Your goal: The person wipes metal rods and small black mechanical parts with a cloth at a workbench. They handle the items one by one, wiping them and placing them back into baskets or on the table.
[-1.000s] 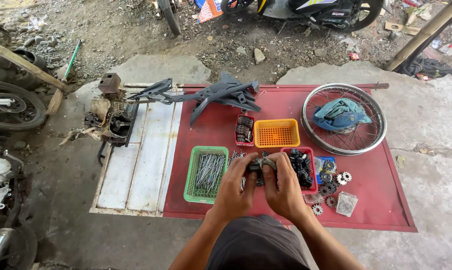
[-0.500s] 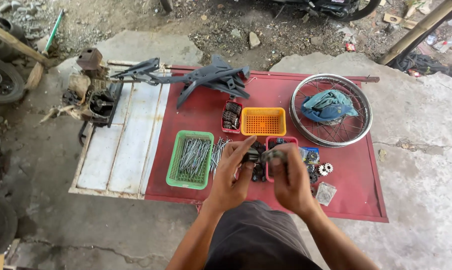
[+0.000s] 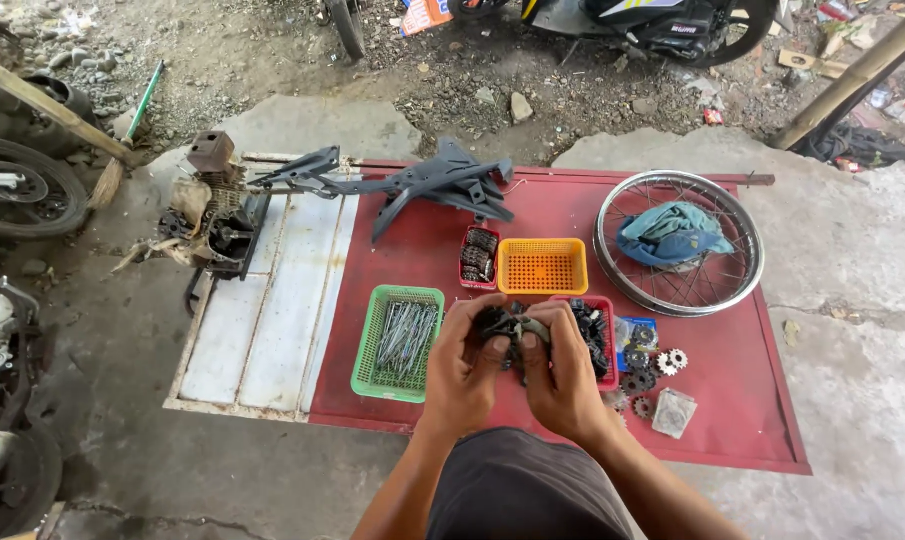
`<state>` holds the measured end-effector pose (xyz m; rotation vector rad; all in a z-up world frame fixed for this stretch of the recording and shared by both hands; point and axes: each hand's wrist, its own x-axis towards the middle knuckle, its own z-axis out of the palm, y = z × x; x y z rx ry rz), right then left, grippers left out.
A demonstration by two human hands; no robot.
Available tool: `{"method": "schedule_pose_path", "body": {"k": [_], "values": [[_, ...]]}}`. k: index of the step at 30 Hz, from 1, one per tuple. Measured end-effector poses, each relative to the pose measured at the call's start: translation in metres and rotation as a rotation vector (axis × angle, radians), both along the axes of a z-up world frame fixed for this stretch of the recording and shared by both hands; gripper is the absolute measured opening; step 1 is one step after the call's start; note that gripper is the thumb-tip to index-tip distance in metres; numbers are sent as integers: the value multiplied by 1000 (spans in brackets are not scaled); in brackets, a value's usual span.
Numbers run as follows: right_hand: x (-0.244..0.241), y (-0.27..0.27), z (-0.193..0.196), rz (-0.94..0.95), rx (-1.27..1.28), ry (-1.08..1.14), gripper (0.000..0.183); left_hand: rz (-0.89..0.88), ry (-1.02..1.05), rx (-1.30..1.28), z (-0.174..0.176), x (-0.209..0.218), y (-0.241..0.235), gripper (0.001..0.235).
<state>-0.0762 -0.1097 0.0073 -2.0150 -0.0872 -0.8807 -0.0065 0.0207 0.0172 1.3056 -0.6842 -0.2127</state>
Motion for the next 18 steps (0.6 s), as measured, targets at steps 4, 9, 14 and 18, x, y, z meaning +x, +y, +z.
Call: {"method": "schedule_pose_path", "body": {"k": [4, 9, 14, 18], "values": [[3, 15, 22, -42, 94, 150, 12, -35, 61, 80, 3, 7, 11, 33], [9, 28, 15, -183, 164, 106, 12, -189, 144, 82, -5, 16, 15, 51], [7, 36, 11, -172, 208, 117, 6, -198, 171, 94, 8, 31, 22, 35], [9, 25, 15, -258, 205, 58, 11, -336, 268, 64, -6, 19, 8, 40]]}}
